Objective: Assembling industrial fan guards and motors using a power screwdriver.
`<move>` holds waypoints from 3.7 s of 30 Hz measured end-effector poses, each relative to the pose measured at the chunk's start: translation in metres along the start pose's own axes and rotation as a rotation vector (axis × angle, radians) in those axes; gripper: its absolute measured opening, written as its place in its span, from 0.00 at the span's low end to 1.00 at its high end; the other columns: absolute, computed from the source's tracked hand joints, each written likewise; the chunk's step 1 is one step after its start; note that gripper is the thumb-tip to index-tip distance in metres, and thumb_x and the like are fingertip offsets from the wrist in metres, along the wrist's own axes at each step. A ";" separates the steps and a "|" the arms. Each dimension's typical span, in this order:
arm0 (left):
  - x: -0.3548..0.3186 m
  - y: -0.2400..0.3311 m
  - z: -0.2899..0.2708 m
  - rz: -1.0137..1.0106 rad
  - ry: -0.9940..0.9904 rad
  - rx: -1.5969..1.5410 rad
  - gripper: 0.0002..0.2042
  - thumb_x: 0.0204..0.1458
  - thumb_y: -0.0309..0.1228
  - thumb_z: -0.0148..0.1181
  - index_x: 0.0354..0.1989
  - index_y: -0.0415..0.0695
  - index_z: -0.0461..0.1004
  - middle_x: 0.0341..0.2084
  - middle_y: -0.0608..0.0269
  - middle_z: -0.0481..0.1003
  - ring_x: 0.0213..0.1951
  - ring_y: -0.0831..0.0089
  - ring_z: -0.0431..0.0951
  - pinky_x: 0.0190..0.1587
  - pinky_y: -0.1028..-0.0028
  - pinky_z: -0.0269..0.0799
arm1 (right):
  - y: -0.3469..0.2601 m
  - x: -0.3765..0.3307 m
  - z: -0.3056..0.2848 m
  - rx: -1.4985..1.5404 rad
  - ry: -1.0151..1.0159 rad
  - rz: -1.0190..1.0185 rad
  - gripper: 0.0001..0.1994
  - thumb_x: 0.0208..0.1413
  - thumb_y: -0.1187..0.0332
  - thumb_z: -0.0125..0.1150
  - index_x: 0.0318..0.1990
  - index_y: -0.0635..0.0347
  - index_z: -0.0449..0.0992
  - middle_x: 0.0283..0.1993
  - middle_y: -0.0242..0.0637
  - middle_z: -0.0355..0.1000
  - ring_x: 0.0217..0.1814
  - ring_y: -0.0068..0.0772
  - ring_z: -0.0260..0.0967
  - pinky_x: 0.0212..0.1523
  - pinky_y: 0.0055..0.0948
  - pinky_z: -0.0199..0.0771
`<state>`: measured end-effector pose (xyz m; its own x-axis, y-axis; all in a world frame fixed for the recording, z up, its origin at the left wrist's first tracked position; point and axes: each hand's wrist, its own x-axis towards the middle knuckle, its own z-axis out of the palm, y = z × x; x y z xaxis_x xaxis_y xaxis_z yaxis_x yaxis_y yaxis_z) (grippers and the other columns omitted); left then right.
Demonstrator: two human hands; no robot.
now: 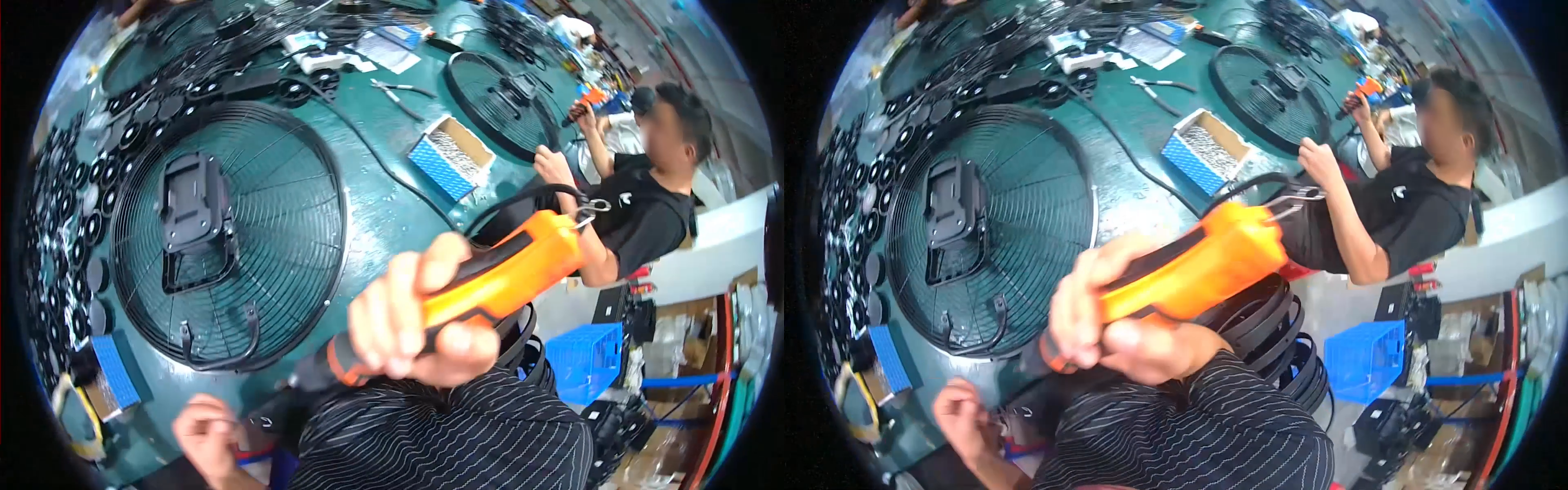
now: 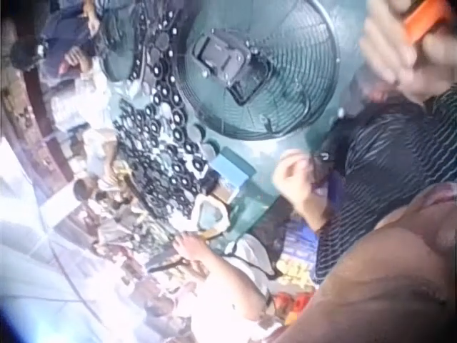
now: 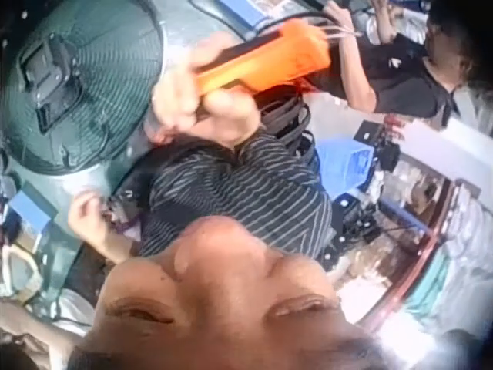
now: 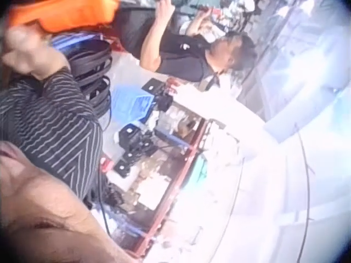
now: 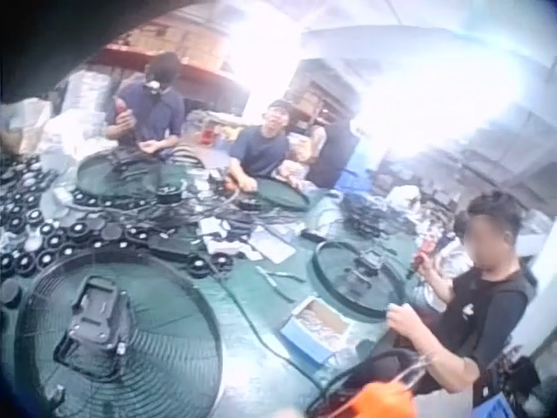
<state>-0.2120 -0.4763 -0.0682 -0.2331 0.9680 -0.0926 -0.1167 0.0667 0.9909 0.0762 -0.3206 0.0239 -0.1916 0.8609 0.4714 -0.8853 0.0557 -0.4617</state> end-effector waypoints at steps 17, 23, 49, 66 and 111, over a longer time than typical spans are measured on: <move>0.009 -0.003 0.093 -0.145 -0.055 -0.692 0.10 0.55 0.32 0.66 0.32 0.40 0.72 0.26 0.52 0.72 0.19 0.76 0.66 0.18 0.80 0.61 | 0.018 -0.021 0.016 -0.021 -0.020 -0.078 0.18 0.54 0.70 0.58 0.52 0.60 0.64 0.31 0.39 0.70 0.23 0.30 0.69 0.26 0.32 0.72; 0.004 -0.007 0.090 -0.180 -0.122 -0.703 0.06 0.60 0.28 0.59 0.34 0.39 0.71 0.30 0.50 0.72 0.20 0.77 0.65 0.21 0.79 0.61 | 0.018 -0.017 0.024 -0.102 -0.042 -0.092 0.17 0.55 0.71 0.63 0.48 0.59 0.63 0.28 0.35 0.70 0.21 0.28 0.68 0.21 0.28 0.73; 0.018 -0.033 0.031 0.522 0.246 0.563 0.14 0.36 0.24 0.77 0.23 0.41 0.72 0.18 0.64 0.70 0.17 0.71 0.69 0.18 0.72 0.59 | 0.099 -0.017 0.023 -0.273 -0.296 -0.079 0.20 0.46 0.71 0.67 0.44 0.62 0.65 0.25 0.32 0.68 0.16 0.22 0.66 0.20 0.20 0.75; 0.032 -0.045 0.015 0.376 0.192 0.598 0.16 0.34 0.27 0.77 0.20 0.44 0.69 0.17 0.66 0.67 0.16 0.68 0.68 0.18 0.71 0.59 | 0.120 -0.002 0.034 -0.520 -0.536 0.281 0.22 0.58 0.69 0.61 0.58 0.57 0.62 0.33 0.36 0.69 0.25 0.30 0.69 0.24 0.30 0.75; 0.035 -0.035 0.004 0.512 0.251 0.671 0.18 0.31 0.32 0.78 0.27 0.42 0.73 0.24 0.61 0.70 0.22 0.62 0.72 0.22 0.68 0.66 | 0.134 0.051 0.017 0.155 -0.816 0.527 0.16 0.42 0.81 0.72 0.38 0.65 0.73 0.24 0.44 0.76 0.18 0.33 0.73 0.20 0.30 0.79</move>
<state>-0.2121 -0.4436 -0.1060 -0.3158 0.8416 0.4382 0.6336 -0.1568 0.7576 -0.0599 -0.2783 -0.0012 -0.7602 0.1393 0.6346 -0.6371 -0.3518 -0.6858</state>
